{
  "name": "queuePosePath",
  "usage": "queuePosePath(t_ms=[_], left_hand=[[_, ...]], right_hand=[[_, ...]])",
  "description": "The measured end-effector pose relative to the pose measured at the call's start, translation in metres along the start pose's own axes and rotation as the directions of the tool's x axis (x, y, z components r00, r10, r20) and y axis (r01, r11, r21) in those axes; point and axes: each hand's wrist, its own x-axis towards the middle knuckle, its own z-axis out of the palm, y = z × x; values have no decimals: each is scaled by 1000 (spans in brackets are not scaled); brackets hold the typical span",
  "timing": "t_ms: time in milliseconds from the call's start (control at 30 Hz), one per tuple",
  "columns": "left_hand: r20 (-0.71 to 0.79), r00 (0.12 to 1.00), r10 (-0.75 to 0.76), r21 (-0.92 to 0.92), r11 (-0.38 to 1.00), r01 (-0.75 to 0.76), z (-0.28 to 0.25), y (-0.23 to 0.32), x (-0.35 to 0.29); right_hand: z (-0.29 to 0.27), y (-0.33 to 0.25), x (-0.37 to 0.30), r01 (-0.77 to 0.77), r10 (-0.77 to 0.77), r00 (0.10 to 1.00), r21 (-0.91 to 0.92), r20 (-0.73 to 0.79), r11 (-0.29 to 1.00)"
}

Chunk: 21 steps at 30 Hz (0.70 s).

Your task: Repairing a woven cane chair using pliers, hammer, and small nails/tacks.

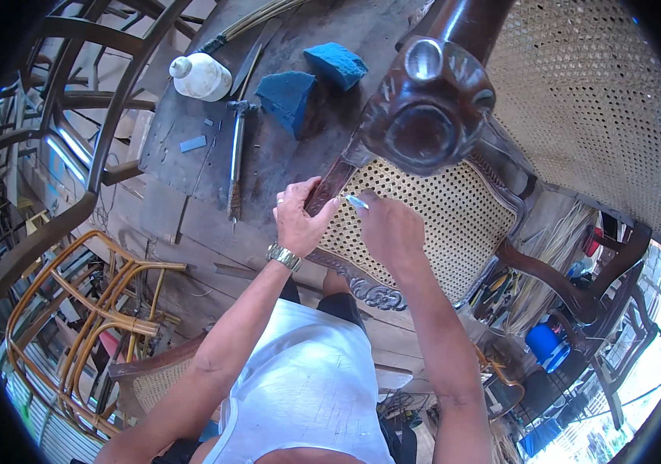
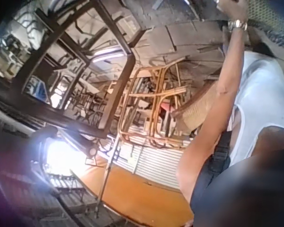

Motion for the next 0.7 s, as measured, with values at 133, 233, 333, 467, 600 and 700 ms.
queuePosePath(t_ms=[133, 233, 333, 467, 600, 700], left_hand=[[-61, 998, 13, 78, 997, -8, 5, 6, -1], [-114, 989, 89, 164, 984, -70, 11, 6, -5], [-136, 982, 130, 197, 975, -101, 16, 0, -8], [-73, 989, 131, 104, 987, -124, 6, -2, -5], [-30, 993, 113, 47, 993, -111, 0, -3, -4], [-34, 993, 116, 25, 993, -116, -2, -4, -3]], right_hand=[[-4, -6, 2, 39, -39, 999, -59, 2, 997], [0, -4, 4, 43, -45, 998, -70, -34, 997], [-1, -3, 5, 76, -79, 996, -68, -37, 995], [-4, -4, 8, 128, -133, 989, -82, -65, 988], [-5, -10, 14, 121, -122, 993, -122, 0, 985], [-9, -16, 18, 143, -143, 990, -154, 13, 978]])
